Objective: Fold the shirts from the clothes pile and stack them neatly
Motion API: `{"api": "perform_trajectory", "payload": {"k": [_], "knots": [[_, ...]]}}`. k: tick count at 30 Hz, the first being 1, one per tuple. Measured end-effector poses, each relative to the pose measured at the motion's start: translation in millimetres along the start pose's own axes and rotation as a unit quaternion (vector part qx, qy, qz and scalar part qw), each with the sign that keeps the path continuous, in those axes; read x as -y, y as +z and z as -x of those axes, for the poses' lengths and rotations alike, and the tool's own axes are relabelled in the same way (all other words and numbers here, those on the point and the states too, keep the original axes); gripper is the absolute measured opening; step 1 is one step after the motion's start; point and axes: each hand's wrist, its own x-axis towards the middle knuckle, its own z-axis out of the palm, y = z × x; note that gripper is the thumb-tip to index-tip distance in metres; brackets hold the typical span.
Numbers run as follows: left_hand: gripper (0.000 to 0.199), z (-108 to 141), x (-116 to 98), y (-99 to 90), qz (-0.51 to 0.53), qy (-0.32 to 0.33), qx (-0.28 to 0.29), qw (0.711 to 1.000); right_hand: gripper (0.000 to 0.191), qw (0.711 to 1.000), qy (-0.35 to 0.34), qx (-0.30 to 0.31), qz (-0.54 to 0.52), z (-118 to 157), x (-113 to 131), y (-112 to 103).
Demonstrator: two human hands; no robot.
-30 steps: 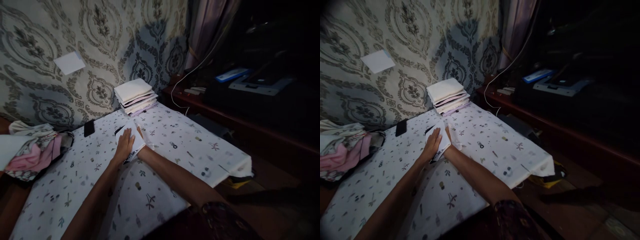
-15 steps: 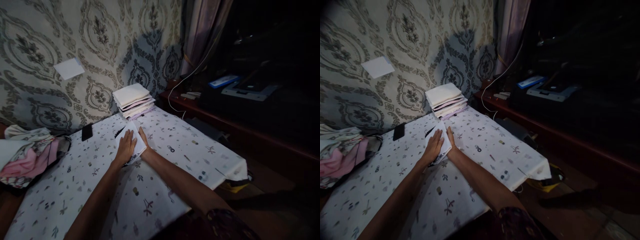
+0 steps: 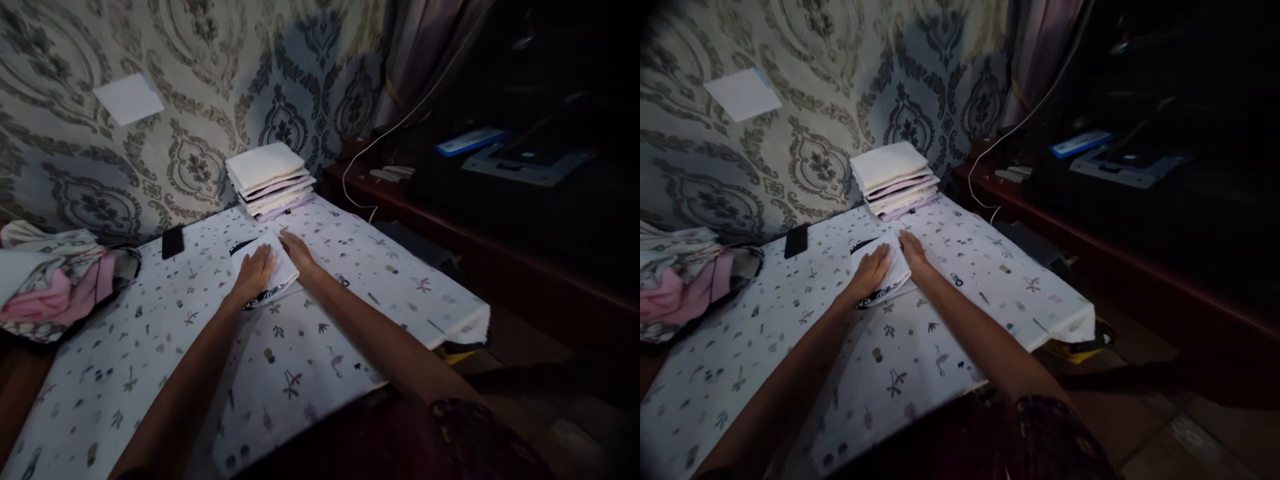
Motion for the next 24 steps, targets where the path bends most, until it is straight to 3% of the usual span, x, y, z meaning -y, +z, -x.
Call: {"api": "perform_trajectory", "payload": {"k": [3,5,7,11,14,18,24], "knots": [[0.047,15.4,2.8,-22.3,0.047,0.013,-0.047,0.998,0.025,0.990,-0.031,0.015,0.135,-1.1,17.3,-18.1],[0.043,32.8,6.7,-37.4,0.048,0.049,-0.073,0.995,0.026,0.949,-0.092,0.076,0.292,-1.9,27.5,-19.7],[0.039,53.6,11.2,-46.4,-0.010,0.089,-0.068,0.994,0.027,0.889,-0.148,0.155,0.405,-2.4,30.9,-11.0],[0.040,89.6,16.0,-41.2,-0.193,0.120,-0.033,0.973,0.024,0.818,-0.197,0.261,0.474,0.2,14.6,17.2],[0.027,102.8,12.4,-28.4,-0.269,0.066,-0.030,0.960,0.033,0.767,-0.195,0.279,0.544,4.0,-4.7,27.1],[0.019,107.1,3.9,-17.2,-0.284,-0.024,0.004,0.958,0.046,0.739,-0.165,0.261,0.599,6.2,-20.8,24.4],[0.025,112.5,0.8,-15.9,-0.253,-0.053,0.065,0.964,0.048,0.725,-0.180,0.244,0.618,5.1,-24.4,22.8]]}}
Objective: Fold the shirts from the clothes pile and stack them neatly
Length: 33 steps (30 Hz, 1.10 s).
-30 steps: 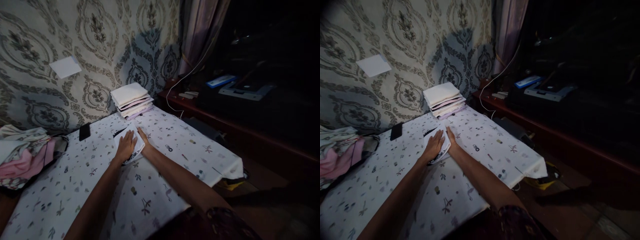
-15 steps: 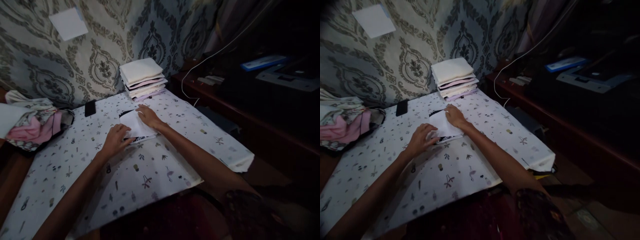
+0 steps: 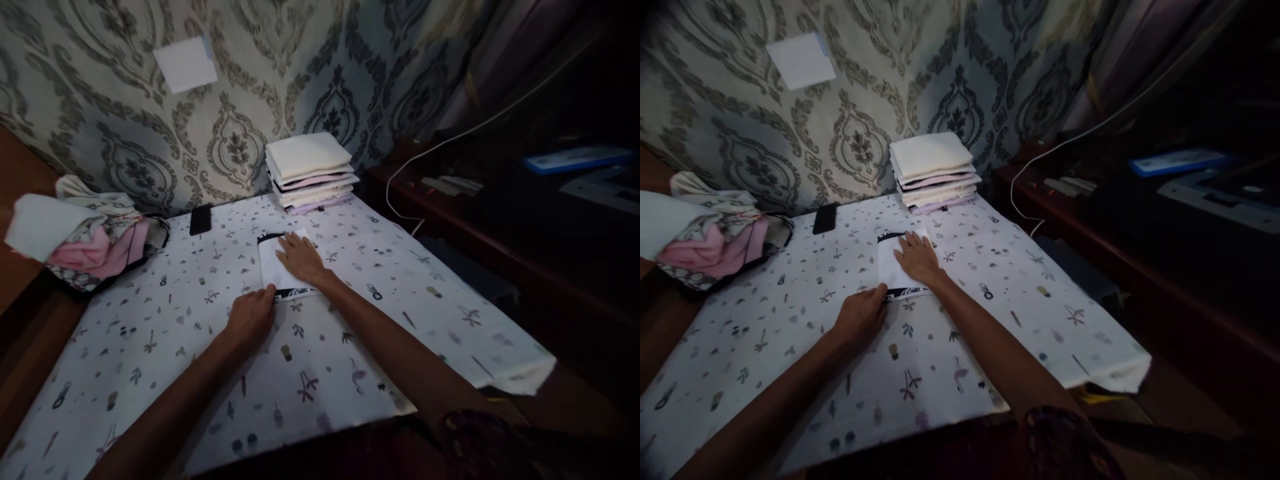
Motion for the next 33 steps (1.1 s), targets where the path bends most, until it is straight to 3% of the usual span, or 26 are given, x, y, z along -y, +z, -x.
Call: {"api": "perform_trajectory", "payload": {"k": [4,7,9,12,15,18,23,28,33], "knots": [[0.018,-19.3,26.5,-9.0,0.140,0.048,0.017,0.989,0.051,0.999,0.015,0.029,0.033,3.5,9.5,-6.8],[0.011,-62.8,62.5,-20.5,0.335,0.008,-0.068,0.940,0.050,0.999,0.003,0.030,0.045,11.2,22.7,-12.0],[0.013,-99.6,84.7,-25.8,0.387,-0.039,-0.125,0.913,0.051,0.998,-0.018,0.028,0.054,16.0,31.5,-13.9],[0.020,-147.3,102.9,-26.7,0.406,-0.030,-0.103,0.908,0.060,0.996,-0.009,0.043,0.084,19.3,39.3,-14.9],[0.024,-173.4,104.9,-22.2,0.426,0.016,-0.062,0.903,0.078,0.993,0.038,0.064,0.090,18.8,39.8,-15.7],[0.025,-182.3,103.3,-17.7,0.442,0.055,-0.042,0.894,0.091,0.991,0.061,0.080,0.086,18.2,39.1,-17.3],[0.028,-186.6,107.3,-13.3,0.437,0.097,-0.027,0.894,0.094,0.979,0.068,0.125,0.144,17.9,42.8,-20.8],[0.024,-192.7,110.9,-11.8,0.376,0.112,-0.018,0.920,0.093,0.967,0.069,0.143,0.197,16.7,43.5,-18.2],[0.012,-188.7,109.0,-9.6,0.317,0.075,-0.039,0.945,0.091,0.967,0.066,0.136,0.203,16.9,42.7,-13.4]]}}
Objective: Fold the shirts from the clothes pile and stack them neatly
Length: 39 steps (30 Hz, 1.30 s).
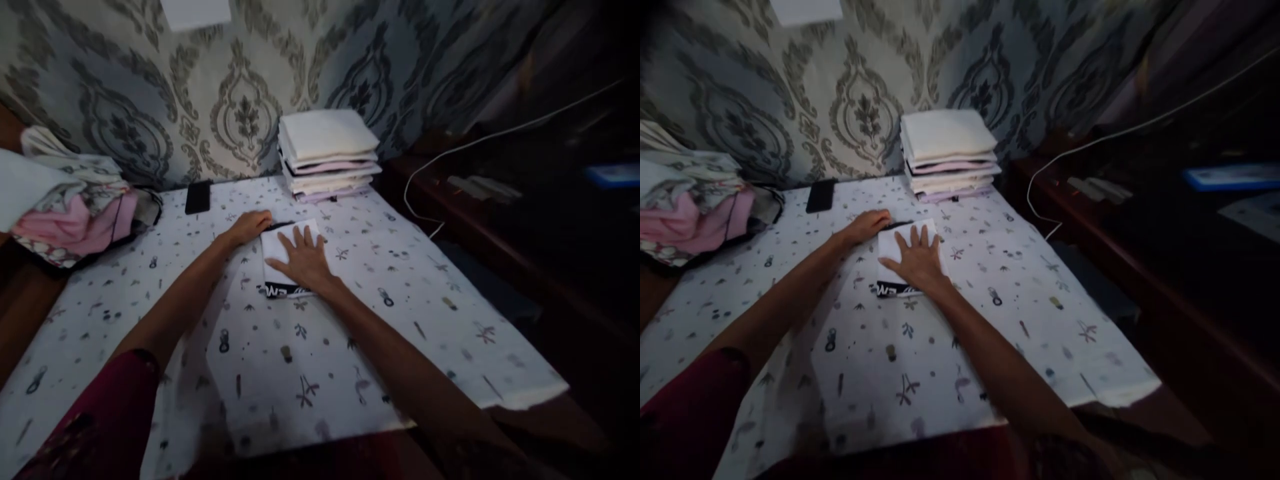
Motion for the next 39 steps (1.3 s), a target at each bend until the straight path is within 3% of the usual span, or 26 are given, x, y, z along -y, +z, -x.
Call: {"api": "perform_trajectory", "payload": {"k": [2,5,8,12,16,20,24,26,28,31,33,35,37,39], "knots": [[0.008,15.5,-7.7,2.8,-0.038,-0.004,-0.066,0.997,0.088,1.000,-0.001,-0.003,-0.008,-0.3,-0.3,1.8],[0.014,61.0,-33.2,9.2,-0.078,0.010,-0.159,0.984,0.081,1.000,-0.004,-0.002,-0.023,0.4,-1.3,2.5],[0.028,119.7,-64.7,20.9,-0.085,0.039,-0.080,0.992,0.077,0.999,-0.002,0.006,-0.033,1.0,-1.4,-1.0],[0.023,170.5,-93.5,40.0,-0.270,-0.005,0.008,0.963,0.074,0.999,0.006,0.016,-0.049,-3.6,1.4,-8.8],[0.021,176.8,-106.3,52.2,-0.343,-0.079,0.053,0.935,0.069,0.999,-0.036,-0.005,-0.031,-13.2,4.9,-8.9],[0.025,175.1,-112.2,56.0,-0.362,-0.069,0.112,0.923,0.072,0.999,-0.035,-0.003,-0.017,-19.1,5.9,-1.9],[0.024,180.0,-114.3,54.3,-0.353,-0.056,0.129,0.925,0.072,0.999,-0.028,-0.017,-0.016,-17.2,8.1,0.1],[0.022,183.1,-114.4,52.5,-0.329,-0.067,0.119,0.934,0.071,0.999,-0.027,-0.004,-0.025,-16.3,8.0,-2.4],[0.018,185.2,-113.2,50.5,-0.269,-0.088,0.072,0.956,0.067,0.999,-0.034,0.005,-0.038,-18.5,3.8,-7.3],[0.022,182.0,-108.4,47.4,-0.050,-0.148,-0.033,0.987,0.055,0.998,-0.051,-0.007,-0.047,-31.8,-14.4,-19.1],[0.040,173.5,-105.3,45.4,0.139,-0.215,-0.080,0.963,0.051,0.997,-0.062,-0.008,-0.045,-46.7,-32.2,-29.2],[0.047,161.2,-104.0,44.1,0.272,-0.287,-0.090,0.914,0.048,0.996,-0.073,0.009,-0.047,-63.8,-49.7,-39.8],[0.041,148.6,-105.0,44.7,0.326,-0.349,-0.067,0.876,0.045,0.994,-0.084,0.032,-0.057,-80.0,-63.3,-48.7],[0.031,138.8,-107.2,47.7,0.348,-0.380,-0.027,0.857,0.038,0.992,-0.090,0.051,-0.077,-93.1,-72.3,-54.9]]}}
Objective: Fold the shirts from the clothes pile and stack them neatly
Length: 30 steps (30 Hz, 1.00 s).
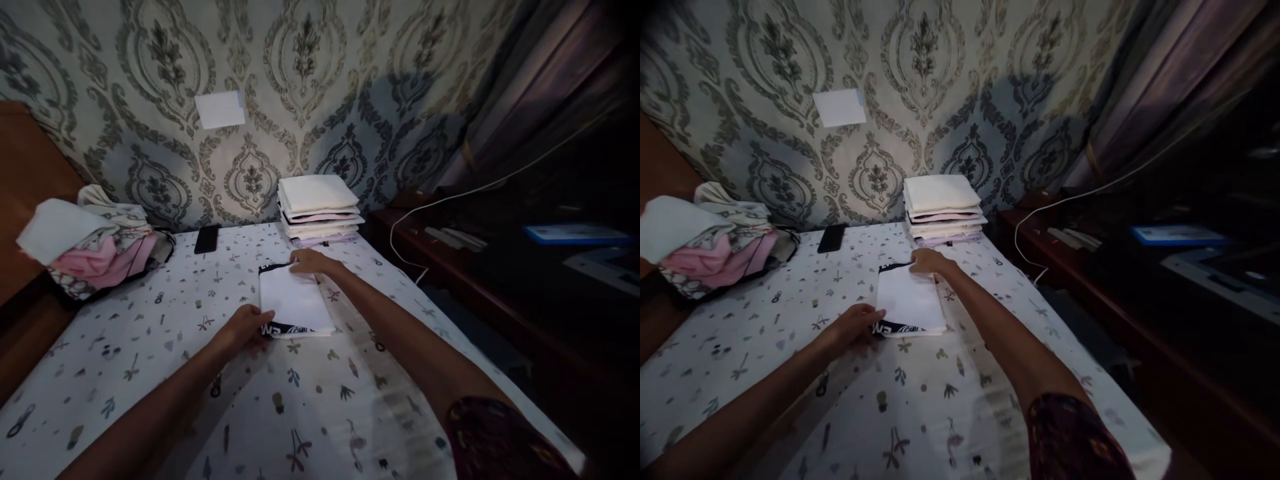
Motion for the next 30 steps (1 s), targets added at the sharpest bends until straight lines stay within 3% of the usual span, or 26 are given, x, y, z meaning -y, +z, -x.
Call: {"api": "perform_trajectory", "payload": {"k": [3,6,9,12,14,16,18,20,22,24,26,30], "knots": [[0.022,-3.1,-2.1,7.4,0.018,-0.016,0.032,0.999,0.020,0.999,0.000,0.014,-0.045,-8.0,-9.8,-7.8],[0.007,-0.5,-6.3,0.6,0.048,0.008,0.024,0.999,0.021,0.995,0.017,-0.001,-0.099,-0.2,-15.4,-12.3],[0.018,-0.3,-20.7,-27.3,0.102,0.046,-0.015,0.994,0.020,0.986,0.042,-0.044,-0.152,26.8,-10.9,-7.0],[0.030,-9.6,-35.9,-65.6,0.132,0.106,-0.075,0.983,0.019,0.961,0.076,-0.101,-0.245,67.0,7.7,17.8],[0.032,-18.4,-37.6,-86.4,0.084,0.135,-0.105,0.982,0.021,0.915,0.120,-0.107,-0.370,94.6,23.2,39.3],[0.029,-23.7,-30.7,-98.6,-0.026,0.138,-0.139,0.980,0.018,0.892,0.157,-0.080,-0.416,117.9,36.0,54.3],[0.023,-21.9,-19.8,-101.8,-0.131,0.129,-0.176,0.967,0.017,0.918,0.163,-0.085,-0.351,133.1,44.6,57.1],[0.023,-14.7,-10.8,-96.4,-0.255,0.163,-0.234,0.924,0.025,0.954,0.141,-0.142,-0.223,137.2,51.6,50.9],[0.032,-8.6,-6.6,-82.1,-0.403,0.243,-0.289,0.834,0.030,0.971,0.076,-0.192,-0.122,129.2,61.9,44.3],[0.041,-10.3,-5.0,-60.2,-0.513,0.329,-0.291,0.737,0.038,0.975,-0.025,-0.197,-0.098,111.6,76.8,44.5],[0.048,-20.7,-1.9,-36.1,-0.544,0.370,-0.239,0.714,0.049,0.976,-0.098,-0.166,-0.105,90.1,92.2,53.0],[0.056,-43.4,15.2,-10.5,-0.583,0.301,-0.204,0.727,0.063,0.993,-0.061,-0.090,-0.042,60.2,104.8,76.7]]}}
